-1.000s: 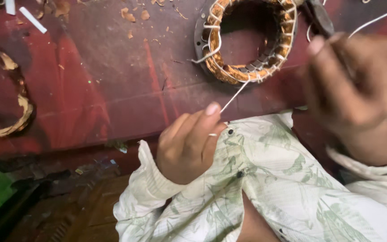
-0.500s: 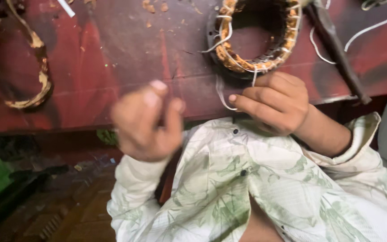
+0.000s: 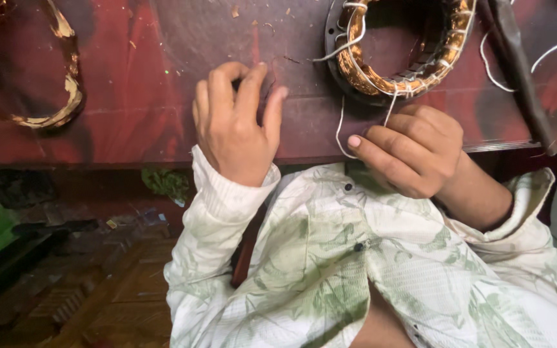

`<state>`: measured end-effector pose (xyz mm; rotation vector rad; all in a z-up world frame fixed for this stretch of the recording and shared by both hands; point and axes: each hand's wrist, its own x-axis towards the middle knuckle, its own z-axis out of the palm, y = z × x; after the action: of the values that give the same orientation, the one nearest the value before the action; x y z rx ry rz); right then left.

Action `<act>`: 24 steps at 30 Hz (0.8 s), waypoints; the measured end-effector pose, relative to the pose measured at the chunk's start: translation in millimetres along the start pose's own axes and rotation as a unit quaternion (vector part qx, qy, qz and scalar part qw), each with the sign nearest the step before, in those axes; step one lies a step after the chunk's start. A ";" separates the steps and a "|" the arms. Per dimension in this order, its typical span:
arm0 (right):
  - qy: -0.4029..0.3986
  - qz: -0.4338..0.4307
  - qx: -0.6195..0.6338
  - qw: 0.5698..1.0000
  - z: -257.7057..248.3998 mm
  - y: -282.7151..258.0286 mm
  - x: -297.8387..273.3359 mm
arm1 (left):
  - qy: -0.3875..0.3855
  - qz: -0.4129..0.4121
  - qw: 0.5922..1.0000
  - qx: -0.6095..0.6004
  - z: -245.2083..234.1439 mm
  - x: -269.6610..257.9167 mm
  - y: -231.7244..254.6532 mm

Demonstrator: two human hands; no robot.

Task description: The person secures copper windings on a motor stator by hand, wrapping and tying white string around the coils. They use a hammer to tap the string into place and a metal tool to adjust the windings. The person also twists copper wire ends together.

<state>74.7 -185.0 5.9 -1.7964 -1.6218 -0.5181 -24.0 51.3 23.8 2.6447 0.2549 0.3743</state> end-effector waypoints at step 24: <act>0.138 0.266 0.151 0.942 -4.9 -19.7 -0.7 | 0.070 0.254 0.964 -0.046 -21.4 8.6 49.9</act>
<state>56.0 -188.5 12.9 -1.7382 -0.9125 -0.2375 -16.6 18.3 67.2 2.5655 -0.4002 0.7185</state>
